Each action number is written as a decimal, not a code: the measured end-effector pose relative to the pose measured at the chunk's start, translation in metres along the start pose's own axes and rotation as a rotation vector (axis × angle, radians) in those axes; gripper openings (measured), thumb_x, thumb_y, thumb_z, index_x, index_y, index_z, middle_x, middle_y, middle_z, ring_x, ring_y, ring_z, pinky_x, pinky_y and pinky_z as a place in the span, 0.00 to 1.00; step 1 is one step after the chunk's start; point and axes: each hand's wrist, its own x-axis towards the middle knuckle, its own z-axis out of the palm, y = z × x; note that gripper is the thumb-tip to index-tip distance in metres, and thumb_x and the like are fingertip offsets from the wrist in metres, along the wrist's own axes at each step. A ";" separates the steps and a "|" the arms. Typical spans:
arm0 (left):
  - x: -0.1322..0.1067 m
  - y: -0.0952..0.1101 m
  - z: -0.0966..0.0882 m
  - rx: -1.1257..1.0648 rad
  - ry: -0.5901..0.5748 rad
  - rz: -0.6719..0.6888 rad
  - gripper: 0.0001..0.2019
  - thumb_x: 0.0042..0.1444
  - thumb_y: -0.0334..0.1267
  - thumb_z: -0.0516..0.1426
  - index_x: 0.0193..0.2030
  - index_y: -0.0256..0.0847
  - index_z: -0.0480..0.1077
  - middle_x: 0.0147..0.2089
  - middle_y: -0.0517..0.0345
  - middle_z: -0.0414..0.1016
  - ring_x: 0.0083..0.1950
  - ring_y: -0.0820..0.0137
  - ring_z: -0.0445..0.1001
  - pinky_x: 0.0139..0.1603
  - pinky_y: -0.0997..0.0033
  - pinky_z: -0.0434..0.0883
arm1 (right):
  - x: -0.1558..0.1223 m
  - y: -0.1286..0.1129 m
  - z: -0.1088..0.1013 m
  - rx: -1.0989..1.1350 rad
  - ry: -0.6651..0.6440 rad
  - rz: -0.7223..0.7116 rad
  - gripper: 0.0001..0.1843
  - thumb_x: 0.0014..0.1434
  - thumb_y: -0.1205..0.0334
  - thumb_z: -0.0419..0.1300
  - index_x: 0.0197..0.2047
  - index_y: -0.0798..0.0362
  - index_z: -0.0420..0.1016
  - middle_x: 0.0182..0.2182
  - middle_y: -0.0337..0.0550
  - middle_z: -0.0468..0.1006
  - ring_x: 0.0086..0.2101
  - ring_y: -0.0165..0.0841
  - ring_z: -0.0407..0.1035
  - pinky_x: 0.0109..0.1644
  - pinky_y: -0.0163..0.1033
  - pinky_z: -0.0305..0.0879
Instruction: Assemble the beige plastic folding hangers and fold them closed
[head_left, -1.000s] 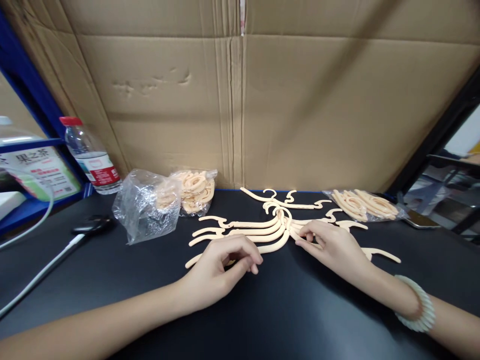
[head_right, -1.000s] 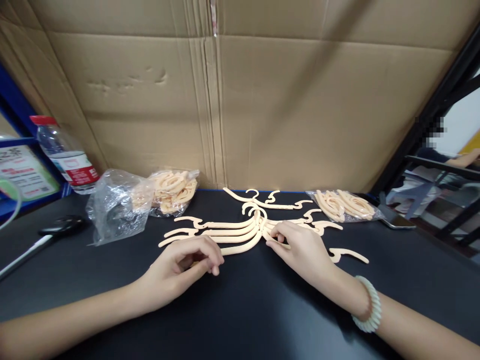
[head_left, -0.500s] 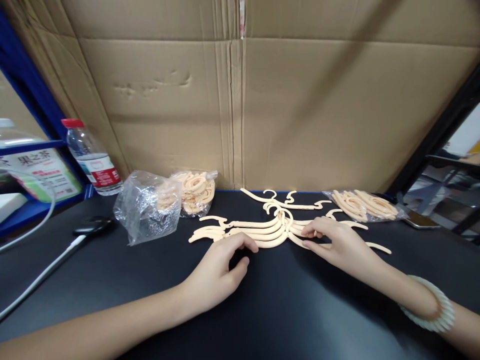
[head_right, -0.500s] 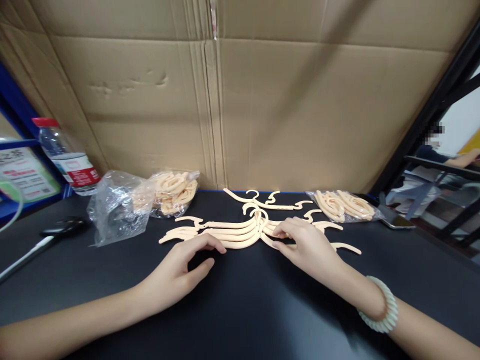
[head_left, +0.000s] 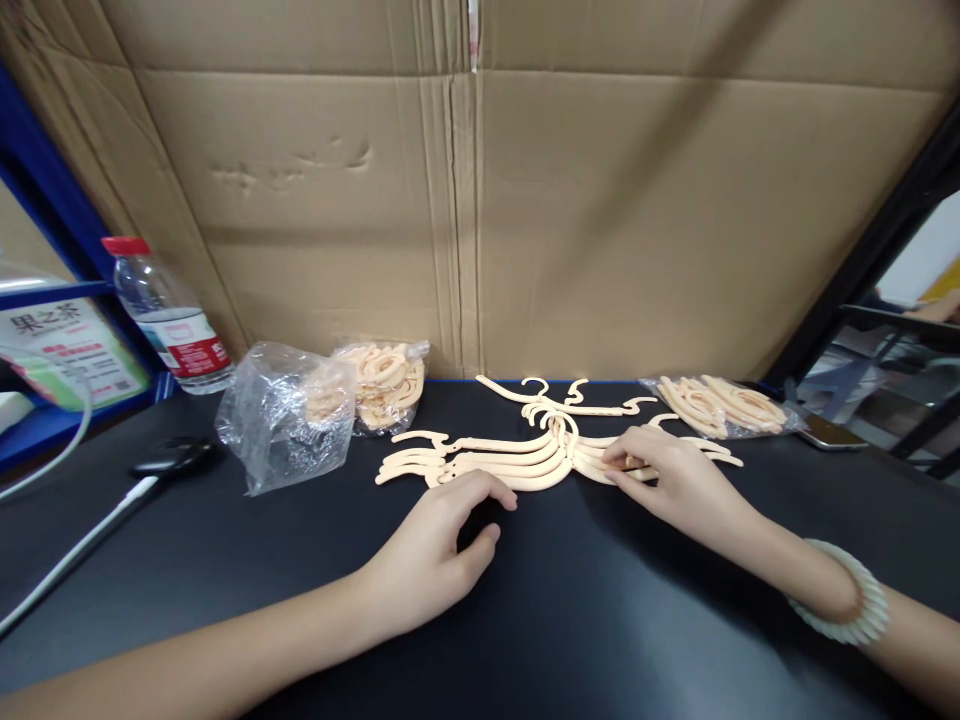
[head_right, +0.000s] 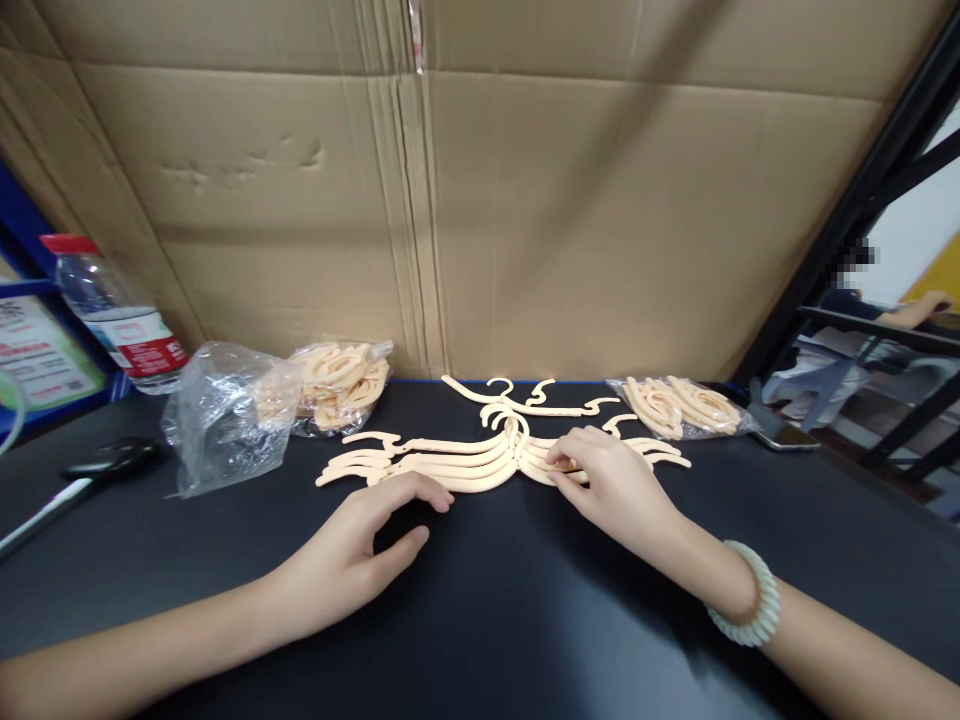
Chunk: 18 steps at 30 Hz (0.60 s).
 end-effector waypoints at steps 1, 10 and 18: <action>0.000 0.000 0.000 -0.004 -0.004 0.007 0.13 0.54 0.26 0.52 0.45 0.43 0.68 0.47 0.55 0.74 0.49 0.63 0.72 0.52 0.61 0.68 | 0.000 0.000 0.000 0.003 -0.001 0.003 0.05 0.58 0.67 0.56 0.34 0.51 0.73 0.31 0.43 0.77 0.33 0.36 0.72 0.35 0.40 0.69; -0.001 0.000 0.001 0.008 -0.038 0.041 0.13 0.53 0.24 0.53 0.43 0.43 0.68 0.48 0.54 0.73 0.51 0.63 0.71 0.54 0.61 0.68 | 0.002 -0.003 -0.004 0.048 0.026 0.040 0.07 0.58 0.65 0.55 0.32 0.51 0.74 0.29 0.43 0.78 0.31 0.36 0.73 0.35 0.40 0.69; -0.001 0.000 0.001 -0.004 -0.036 0.066 0.13 0.53 0.24 0.53 0.43 0.42 0.68 0.48 0.54 0.73 0.51 0.64 0.71 0.54 0.62 0.67 | 0.005 -0.006 -0.007 0.070 -0.003 0.073 0.10 0.58 0.64 0.53 0.30 0.52 0.74 0.28 0.43 0.77 0.30 0.35 0.71 0.33 0.40 0.67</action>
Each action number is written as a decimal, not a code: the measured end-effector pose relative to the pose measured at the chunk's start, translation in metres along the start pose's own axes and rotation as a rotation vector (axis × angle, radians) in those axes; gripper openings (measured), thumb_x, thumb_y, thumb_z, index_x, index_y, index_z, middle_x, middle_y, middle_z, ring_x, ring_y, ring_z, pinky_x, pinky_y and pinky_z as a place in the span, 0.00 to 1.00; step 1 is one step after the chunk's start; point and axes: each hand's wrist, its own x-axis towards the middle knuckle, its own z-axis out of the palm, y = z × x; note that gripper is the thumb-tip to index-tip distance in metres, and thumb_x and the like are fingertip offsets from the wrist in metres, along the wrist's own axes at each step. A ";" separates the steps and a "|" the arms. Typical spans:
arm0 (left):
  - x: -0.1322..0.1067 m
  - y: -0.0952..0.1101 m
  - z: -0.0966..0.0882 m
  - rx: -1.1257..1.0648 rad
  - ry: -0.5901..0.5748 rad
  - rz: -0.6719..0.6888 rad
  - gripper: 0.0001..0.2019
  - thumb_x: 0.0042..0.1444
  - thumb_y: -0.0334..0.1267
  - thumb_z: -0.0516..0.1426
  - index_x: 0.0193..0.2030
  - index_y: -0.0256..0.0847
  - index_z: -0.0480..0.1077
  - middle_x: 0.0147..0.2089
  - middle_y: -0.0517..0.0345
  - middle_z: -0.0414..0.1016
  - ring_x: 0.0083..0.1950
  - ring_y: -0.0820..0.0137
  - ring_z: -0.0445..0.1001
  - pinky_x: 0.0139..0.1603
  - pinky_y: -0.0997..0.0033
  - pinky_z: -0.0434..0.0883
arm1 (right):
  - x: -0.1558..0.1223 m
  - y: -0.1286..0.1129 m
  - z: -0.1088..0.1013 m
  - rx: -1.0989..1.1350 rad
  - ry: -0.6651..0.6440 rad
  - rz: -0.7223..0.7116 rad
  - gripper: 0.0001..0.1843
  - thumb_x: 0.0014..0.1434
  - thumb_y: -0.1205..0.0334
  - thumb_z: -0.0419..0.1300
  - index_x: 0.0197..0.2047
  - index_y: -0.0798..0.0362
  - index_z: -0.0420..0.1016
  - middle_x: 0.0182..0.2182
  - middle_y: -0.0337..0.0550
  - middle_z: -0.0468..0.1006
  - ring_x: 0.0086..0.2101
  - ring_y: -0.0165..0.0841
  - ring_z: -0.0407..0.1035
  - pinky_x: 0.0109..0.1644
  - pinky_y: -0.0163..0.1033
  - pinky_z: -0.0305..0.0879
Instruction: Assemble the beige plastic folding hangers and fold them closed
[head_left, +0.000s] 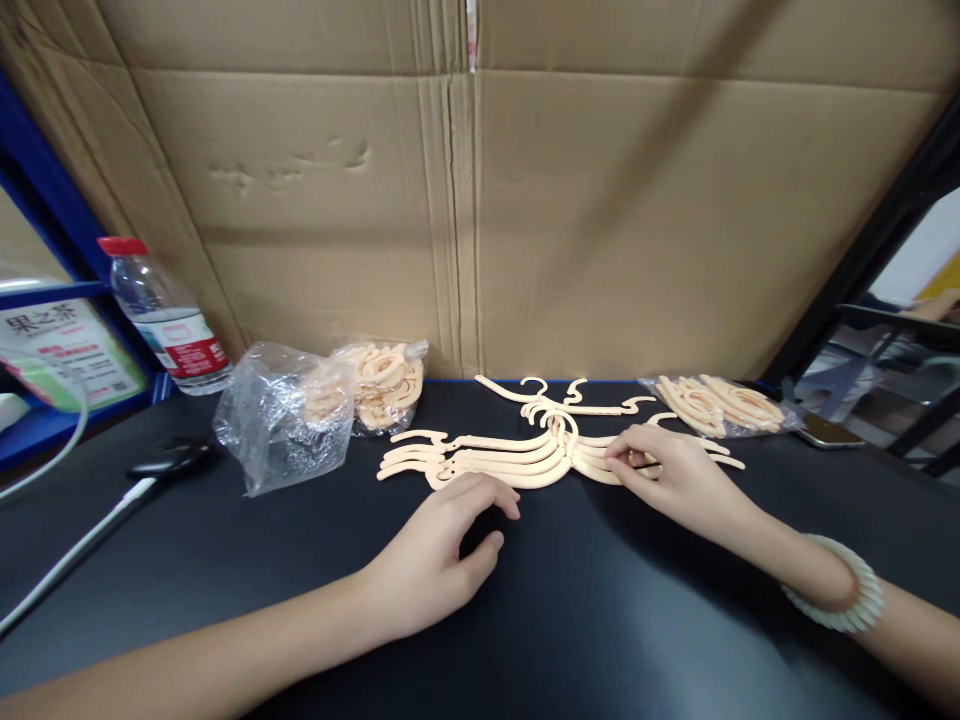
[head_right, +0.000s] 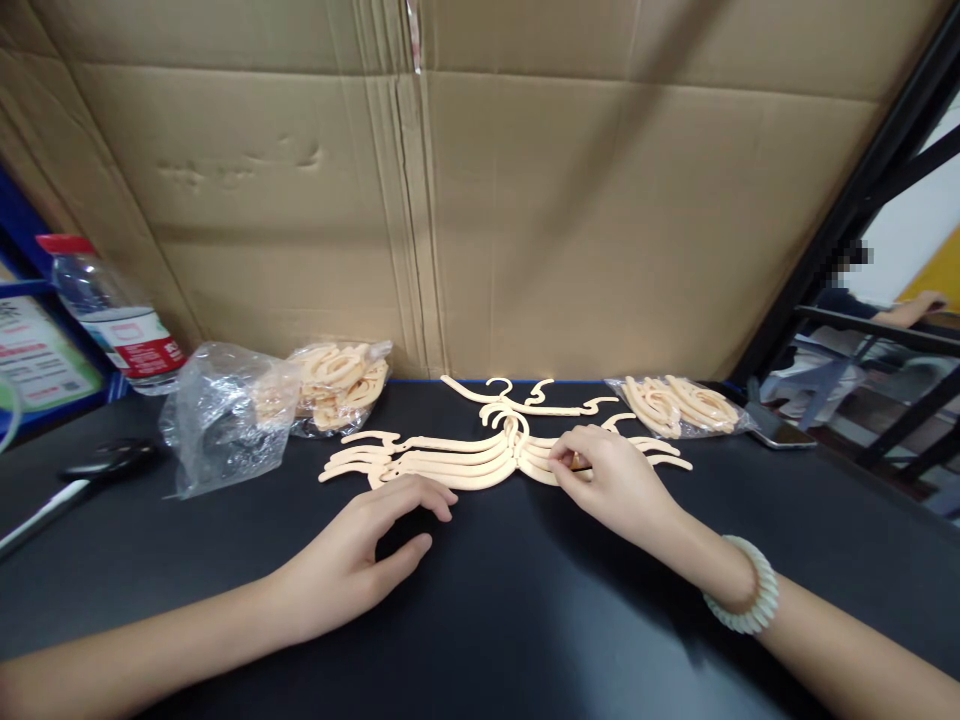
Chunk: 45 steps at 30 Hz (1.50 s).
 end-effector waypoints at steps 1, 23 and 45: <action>0.000 0.000 0.000 -0.009 0.011 0.000 0.13 0.53 0.24 0.53 0.42 0.42 0.69 0.47 0.55 0.74 0.51 0.64 0.71 0.54 0.63 0.68 | 0.000 0.000 0.000 0.005 0.003 0.000 0.10 0.58 0.64 0.53 0.30 0.52 0.74 0.27 0.43 0.77 0.29 0.35 0.71 0.33 0.39 0.66; 0.005 -0.007 -0.003 -0.236 0.150 -0.119 0.08 0.53 0.28 0.53 0.38 0.39 0.71 0.41 0.55 0.76 0.45 0.65 0.74 0.50 0.64 0.69 | 0.004 0.009 0.001 0.023 0.043 0.039 0.10 0.57 0.62 0.53 0.29 0.52 0.74 0.26 0.42 0.76 0.27 0.35 0.69 0.32 0.38 0.63; 0.007 -0.005 -0.006 -0.223 0.129 -0.116 0.07 0.52 0.31 0.53 0.36 0.39 0.71 0.39 0.54 0.76 0.43 0.65 0.74 0.47 0.64 0.69 | 0.114 0.062 0.013 -0.261 -0.210 -0.149 0.15 0.56 0.73 0.57 0.45 0.53 0.77 0.42 0.47 0.78 0.39 0.35 0.73 0.42 0.36 0.66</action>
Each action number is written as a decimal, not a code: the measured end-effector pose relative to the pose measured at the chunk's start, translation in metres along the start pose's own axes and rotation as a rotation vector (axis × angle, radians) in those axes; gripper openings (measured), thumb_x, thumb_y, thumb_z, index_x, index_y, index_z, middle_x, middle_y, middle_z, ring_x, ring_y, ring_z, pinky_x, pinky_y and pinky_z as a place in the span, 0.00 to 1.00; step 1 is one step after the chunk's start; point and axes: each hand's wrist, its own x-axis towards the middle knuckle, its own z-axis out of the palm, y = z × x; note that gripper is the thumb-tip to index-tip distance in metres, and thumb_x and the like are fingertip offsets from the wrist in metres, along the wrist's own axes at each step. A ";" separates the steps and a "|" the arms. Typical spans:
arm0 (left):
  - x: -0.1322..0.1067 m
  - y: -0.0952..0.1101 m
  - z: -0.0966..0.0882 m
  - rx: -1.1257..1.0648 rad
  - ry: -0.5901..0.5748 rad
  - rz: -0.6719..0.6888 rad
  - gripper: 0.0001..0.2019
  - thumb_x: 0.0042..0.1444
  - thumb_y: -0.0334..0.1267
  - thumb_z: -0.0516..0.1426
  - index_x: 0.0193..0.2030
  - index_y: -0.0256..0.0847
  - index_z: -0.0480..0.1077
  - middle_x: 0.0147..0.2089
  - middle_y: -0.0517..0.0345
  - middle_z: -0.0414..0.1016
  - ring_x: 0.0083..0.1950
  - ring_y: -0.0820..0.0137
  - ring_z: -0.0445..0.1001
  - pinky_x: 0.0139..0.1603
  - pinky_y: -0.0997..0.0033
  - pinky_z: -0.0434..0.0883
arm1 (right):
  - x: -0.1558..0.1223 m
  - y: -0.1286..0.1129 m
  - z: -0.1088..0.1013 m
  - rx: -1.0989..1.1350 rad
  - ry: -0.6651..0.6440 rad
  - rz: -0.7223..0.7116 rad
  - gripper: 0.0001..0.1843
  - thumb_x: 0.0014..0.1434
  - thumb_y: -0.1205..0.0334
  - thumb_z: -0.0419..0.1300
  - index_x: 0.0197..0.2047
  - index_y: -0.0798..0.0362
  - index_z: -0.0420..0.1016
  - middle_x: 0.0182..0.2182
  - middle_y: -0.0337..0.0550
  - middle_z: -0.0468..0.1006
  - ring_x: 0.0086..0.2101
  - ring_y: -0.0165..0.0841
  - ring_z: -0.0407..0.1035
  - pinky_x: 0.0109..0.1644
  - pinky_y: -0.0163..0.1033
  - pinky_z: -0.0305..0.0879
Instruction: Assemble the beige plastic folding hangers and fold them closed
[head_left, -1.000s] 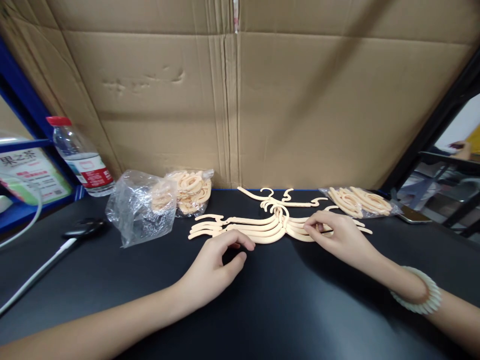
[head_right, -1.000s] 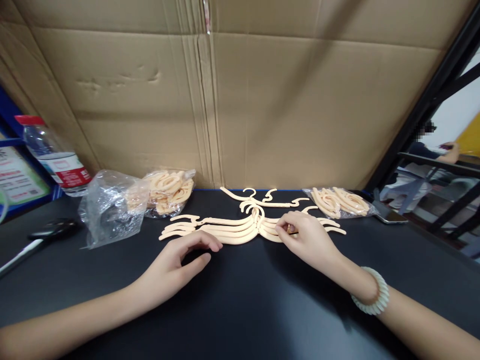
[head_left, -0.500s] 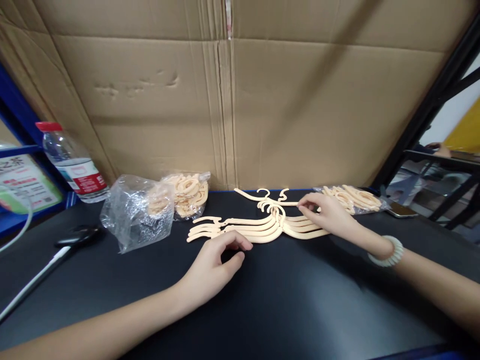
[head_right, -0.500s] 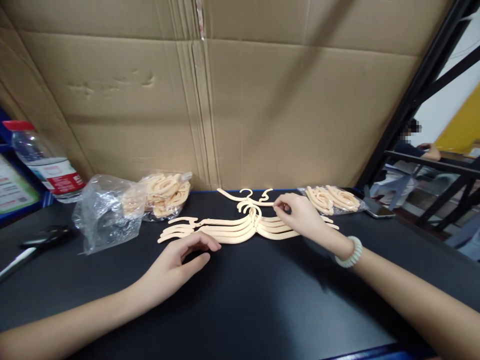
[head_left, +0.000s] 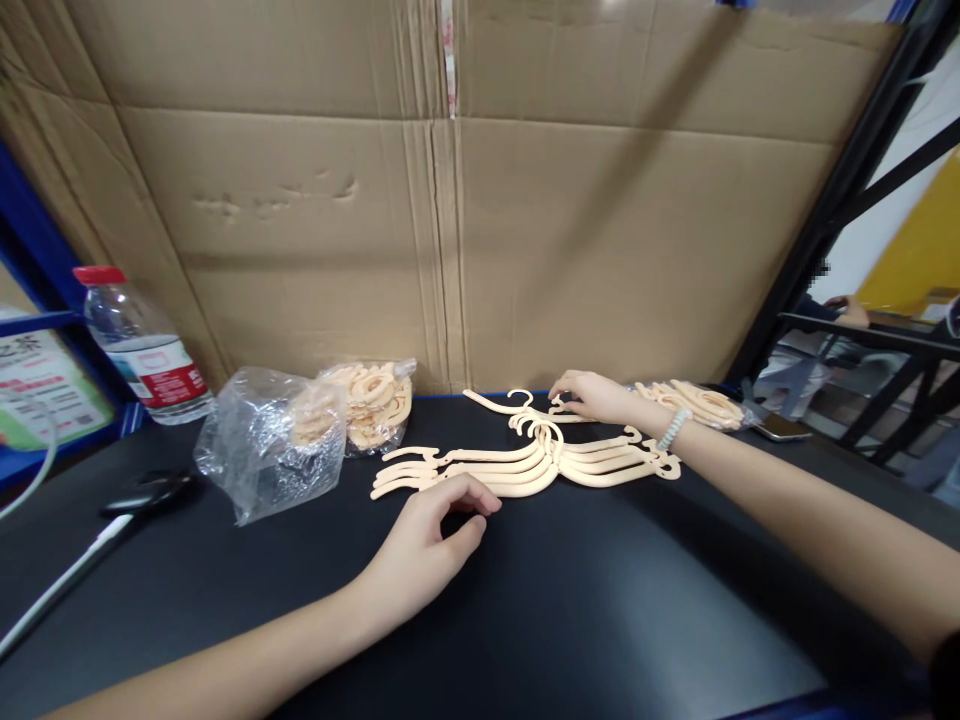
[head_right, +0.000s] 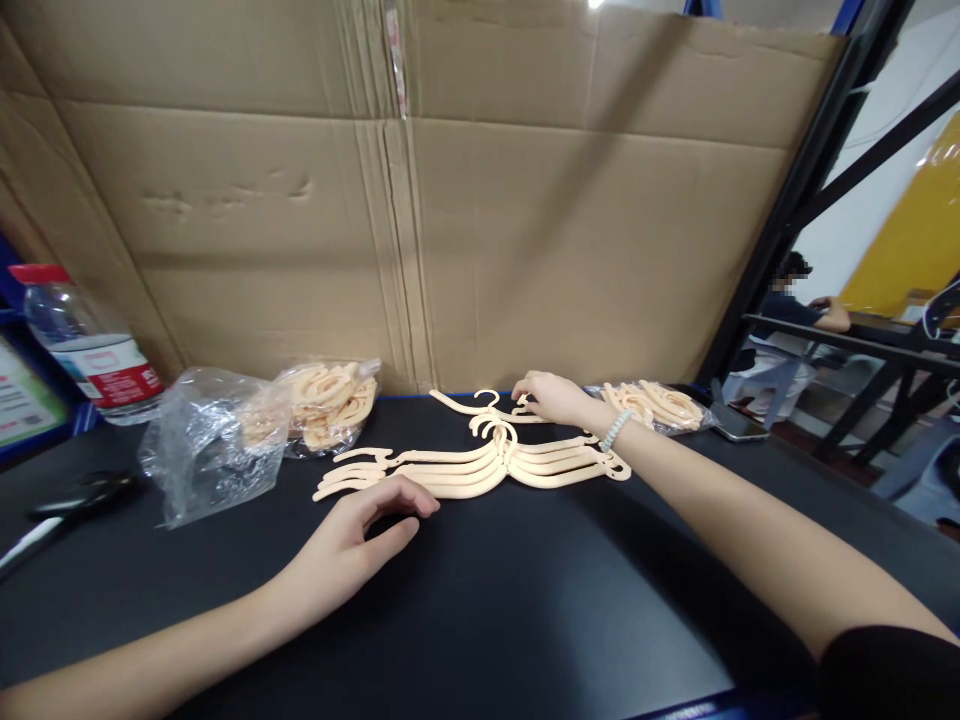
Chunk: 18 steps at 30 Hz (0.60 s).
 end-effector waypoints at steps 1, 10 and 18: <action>0.000 0.000 0.000 -0.001 -0.002 -0.001 0.07 0.52 0.31 0.53 0.36 0.39 0.71 0.39 0.54 0.76 0.43 0.65 0.74 0.47 0.64 0.69 | 0.002 -0.001 0.001 -0.020 -0.016 -0.022 0.16 0.57 0.73 0.57 0.46 0.53 0.77 0.44 0.47 0.77 0.40 0.35 0.73 0.41 0.36 0.66; -0.001 0.001 -0.001 -0.001 -0.001 0.005 0.07 0.52 0.30 0.53 0.35 0.39 0.71 0.38 0.54 0.76 0.43 0.65 0.74 0.48 0.64 0.70 | 0.011 -0.008 0.002 -0.172 -0.090 -0.147 0.09 0.57 0.71 0.58 0.36 0.52 0.79 0.37 0.46 0.76 0.35 0.33 0.70 0.33 0.34 0.57; -0.001 0.002 0.000 0.007 0.007 0.004 0.07 0.52 0.31 0.53 0.35 0.40 0.72 0.38 0.55 0.76 0.42 0.66 0.75 0.46 0.64 0.71 | 0.000 -0.008 -0.010 -0.157 0.162 0.035 0.08 0.55 0.70 0.55 0.35 0.53 0.75 0.33 0.46 0.78 0.35 0.36 0.70 0.32 0.36 0.55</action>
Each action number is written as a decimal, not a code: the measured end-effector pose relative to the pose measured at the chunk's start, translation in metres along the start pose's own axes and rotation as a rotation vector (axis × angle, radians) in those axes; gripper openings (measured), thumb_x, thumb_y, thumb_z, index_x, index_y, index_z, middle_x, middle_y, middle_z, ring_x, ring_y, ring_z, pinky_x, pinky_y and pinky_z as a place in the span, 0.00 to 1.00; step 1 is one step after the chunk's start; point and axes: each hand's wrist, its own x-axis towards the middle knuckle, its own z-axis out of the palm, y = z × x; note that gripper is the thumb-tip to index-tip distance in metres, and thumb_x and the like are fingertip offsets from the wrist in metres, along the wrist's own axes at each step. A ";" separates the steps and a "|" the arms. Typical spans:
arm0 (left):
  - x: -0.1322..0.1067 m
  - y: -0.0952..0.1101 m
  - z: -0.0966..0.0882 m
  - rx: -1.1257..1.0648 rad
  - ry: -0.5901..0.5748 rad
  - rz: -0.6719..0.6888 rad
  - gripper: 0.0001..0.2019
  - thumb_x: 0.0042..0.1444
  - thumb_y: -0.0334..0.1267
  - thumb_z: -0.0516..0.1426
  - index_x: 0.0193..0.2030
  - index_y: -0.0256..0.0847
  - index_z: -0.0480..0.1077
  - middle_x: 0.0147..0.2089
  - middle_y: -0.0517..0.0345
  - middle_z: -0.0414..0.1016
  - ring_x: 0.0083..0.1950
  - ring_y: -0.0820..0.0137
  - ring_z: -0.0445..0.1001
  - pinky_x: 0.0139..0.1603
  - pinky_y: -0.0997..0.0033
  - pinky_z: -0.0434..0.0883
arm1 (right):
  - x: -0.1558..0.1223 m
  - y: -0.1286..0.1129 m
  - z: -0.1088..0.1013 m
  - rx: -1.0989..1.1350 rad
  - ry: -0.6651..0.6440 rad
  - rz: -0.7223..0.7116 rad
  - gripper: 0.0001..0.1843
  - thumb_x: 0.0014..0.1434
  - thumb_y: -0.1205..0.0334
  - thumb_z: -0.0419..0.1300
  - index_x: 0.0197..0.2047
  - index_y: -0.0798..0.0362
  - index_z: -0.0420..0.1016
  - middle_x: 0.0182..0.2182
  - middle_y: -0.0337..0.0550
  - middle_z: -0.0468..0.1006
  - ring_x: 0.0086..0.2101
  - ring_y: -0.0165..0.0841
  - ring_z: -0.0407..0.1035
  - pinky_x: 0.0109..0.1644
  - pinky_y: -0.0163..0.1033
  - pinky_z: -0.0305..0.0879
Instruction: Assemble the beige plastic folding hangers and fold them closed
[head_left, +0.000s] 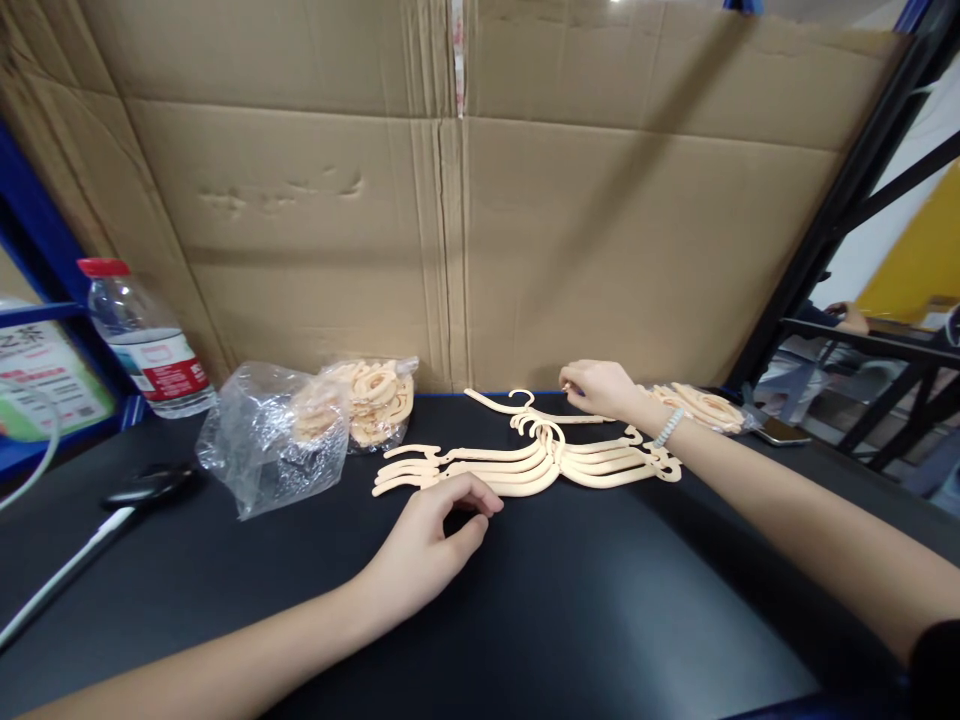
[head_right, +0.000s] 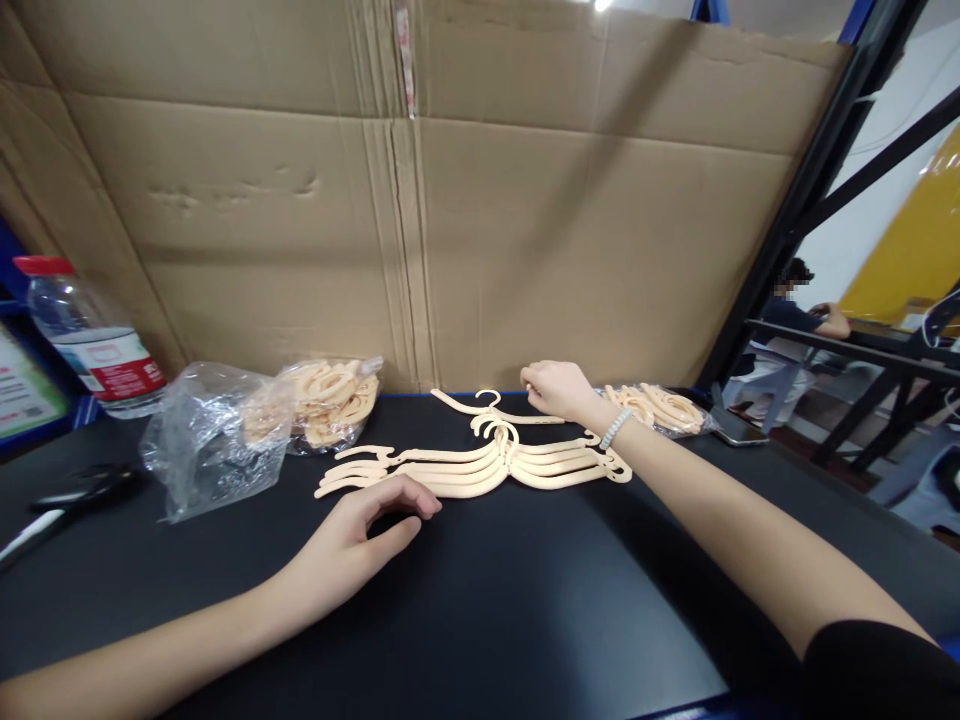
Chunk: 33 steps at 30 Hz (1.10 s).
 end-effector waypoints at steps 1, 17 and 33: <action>0.000 0.000 0.000 -0.001 0.002 0.001 0.07 0.52 0.31 0.53 0.35 0.40 0.72 0.38 0.55 0.76 0.42 0.66 0.75 0.46 0.64 0.71 | -0.002 -0.001 -0.003 0.017 0.044 0.039 0.09 0.55 0.70 0.54 0.35 0.53 0.75 0.33 0.46 0.78 0.35 0.36 0.71 0.32 0.36 0.56; 0.001 0.003 0.003 -0.173 0.021 -0.019 0.11 0.59 0.42 0.55 0.45 0.38 0.69 0.40 0.53 0.77 0.42 0.65 0.76 0.48 0.63 0.71 | -0.047 -0.126 -0.051 1.247 -0.123 0.308 0.07 0.51 0.61 0.62 0.31 0.52 0.67 0.23 0.39 0.79 0.20 0.27 0.68 0.24 0.32 0.65; 0.001 -0.003 0.002 -0.219 0.128 -0.050 0.17 0.61 0.46 0.53 0.26 0.39 0.70 0.35 0.54 0.76 0.37 0.67 0.74 0.42 0.67 0.70 | -0.006 -0.041 -0.011 0.471 0.028 0.118 0.08 0.55 0.69 0.57 0.38 0.54 0.75 0.31 0.45 0.81 0.32 0.34 0.74 0.37 0.38 0.69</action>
